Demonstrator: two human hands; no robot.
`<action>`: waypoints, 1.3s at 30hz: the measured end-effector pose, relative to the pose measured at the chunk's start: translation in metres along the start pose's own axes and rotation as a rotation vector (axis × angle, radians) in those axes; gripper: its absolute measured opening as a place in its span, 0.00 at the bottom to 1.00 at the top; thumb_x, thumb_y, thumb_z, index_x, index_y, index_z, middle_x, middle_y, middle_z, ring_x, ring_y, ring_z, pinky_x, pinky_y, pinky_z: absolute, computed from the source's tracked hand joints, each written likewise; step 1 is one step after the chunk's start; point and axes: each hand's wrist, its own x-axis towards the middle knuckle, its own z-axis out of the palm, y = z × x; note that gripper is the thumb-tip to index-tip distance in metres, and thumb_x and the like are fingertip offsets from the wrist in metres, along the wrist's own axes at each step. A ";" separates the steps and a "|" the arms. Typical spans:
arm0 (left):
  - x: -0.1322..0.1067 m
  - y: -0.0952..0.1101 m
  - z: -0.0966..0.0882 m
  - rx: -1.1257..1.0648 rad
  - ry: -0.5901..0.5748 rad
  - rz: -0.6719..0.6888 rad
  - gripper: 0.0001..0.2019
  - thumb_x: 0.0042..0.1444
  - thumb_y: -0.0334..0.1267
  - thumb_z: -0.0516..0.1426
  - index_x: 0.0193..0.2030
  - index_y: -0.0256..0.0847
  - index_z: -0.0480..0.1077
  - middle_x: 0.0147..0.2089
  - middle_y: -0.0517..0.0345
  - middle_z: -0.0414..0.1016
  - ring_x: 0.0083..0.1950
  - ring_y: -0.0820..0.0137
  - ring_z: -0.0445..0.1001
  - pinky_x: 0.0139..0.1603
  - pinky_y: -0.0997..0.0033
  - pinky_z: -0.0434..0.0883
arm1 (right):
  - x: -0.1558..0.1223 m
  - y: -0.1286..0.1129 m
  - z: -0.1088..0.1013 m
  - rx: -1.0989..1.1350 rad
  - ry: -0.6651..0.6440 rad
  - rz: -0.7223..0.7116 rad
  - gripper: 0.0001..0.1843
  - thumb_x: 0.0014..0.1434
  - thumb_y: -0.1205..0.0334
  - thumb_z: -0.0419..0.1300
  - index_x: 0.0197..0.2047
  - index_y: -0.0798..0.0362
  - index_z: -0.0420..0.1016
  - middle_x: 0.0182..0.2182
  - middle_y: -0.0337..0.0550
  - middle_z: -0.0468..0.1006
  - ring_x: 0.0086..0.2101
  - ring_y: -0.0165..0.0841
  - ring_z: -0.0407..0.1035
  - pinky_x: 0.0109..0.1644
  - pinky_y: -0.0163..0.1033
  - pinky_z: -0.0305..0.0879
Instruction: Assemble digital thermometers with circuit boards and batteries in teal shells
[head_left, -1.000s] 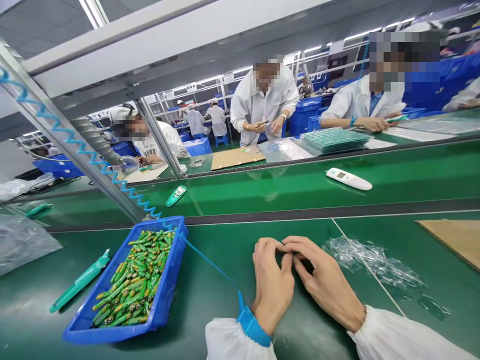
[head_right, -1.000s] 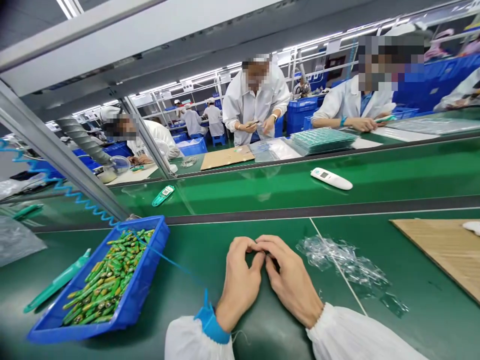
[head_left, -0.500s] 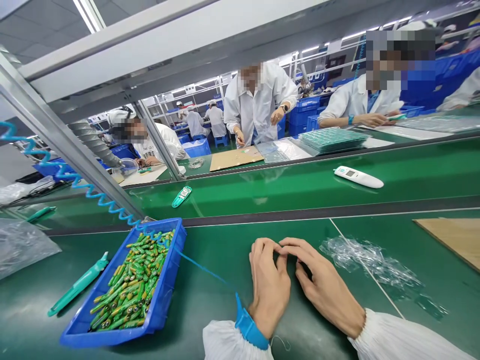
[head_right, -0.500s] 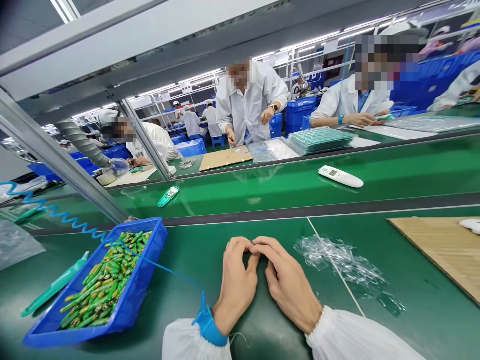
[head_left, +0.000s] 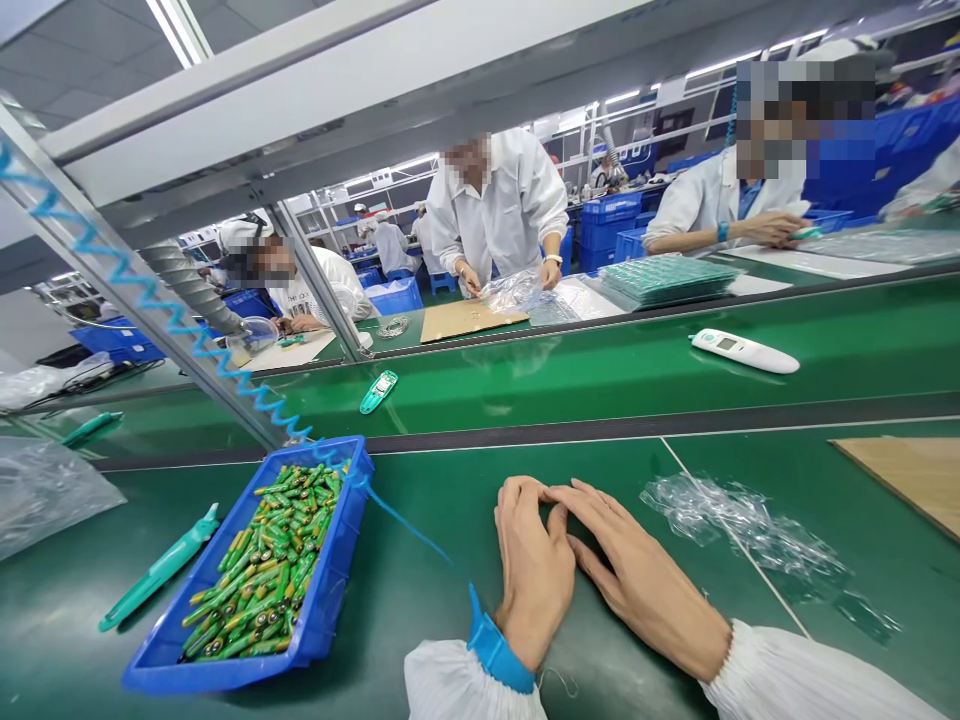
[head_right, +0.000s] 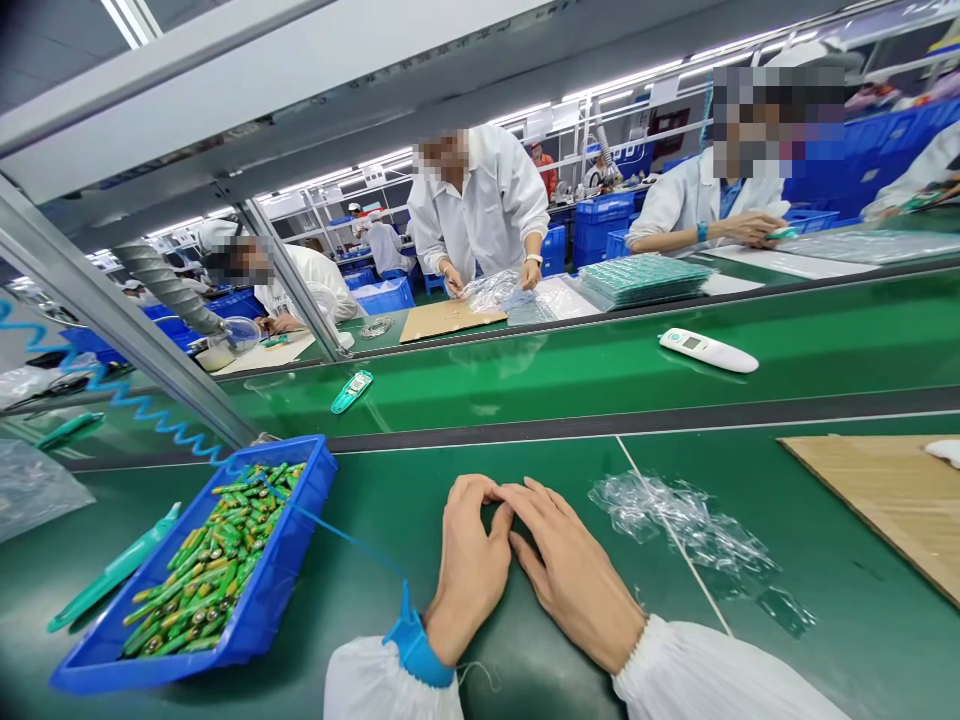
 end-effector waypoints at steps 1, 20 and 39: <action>0.000 0.001 0.000 -0.001 -0.001 0.000 0.08 0.59 0.24 0.54 0.36 0.41 0.69 0.42 0.53 0.71 0.46 0.63 0.69 0.48 0.60 0.66 | 0.000 0.000 0.000 0.002 0.000 0.002 0.32 0.69 0.59 0.47 0.73 0.39 0.44 0.64 0.41 0.64 0.66 0.35 0.58 0.64 0.48 0.69; -0.004 0.011 -0.007 -0.088 -0.103 0.009 0.23 0.70 0.41 0.45 0.70 0.48 0.57 0.63 0.52 0.73 0.68 0.63 0.65 0.70 0.52 0.57 | -0.002 0.005 0.001 -0.204 -0.028 -0.078 0.32 0.69 0.55 0.47 0.73 0.44 0.45 0.69 0.44 0.53 0.67 0.45 0.53 0.64 0.62 0.64; 0.158 -0.072 -0.091 0.676 0.233 -0.240 0.13 0.65 0.36 0.54 0.49 0.30 0.73 0.61 0.34 0.67 0.64 0.48 0.63 0.62 0.45 0.64 | 0.003 -0.006 -0.010 -0.015 -0.140 0.143 0.24 0.70 0.50 0.45 0.64 0.45 0.67 0.68 0.35 0.56 0.69 0.43 0.50 0.72 0.59 0.54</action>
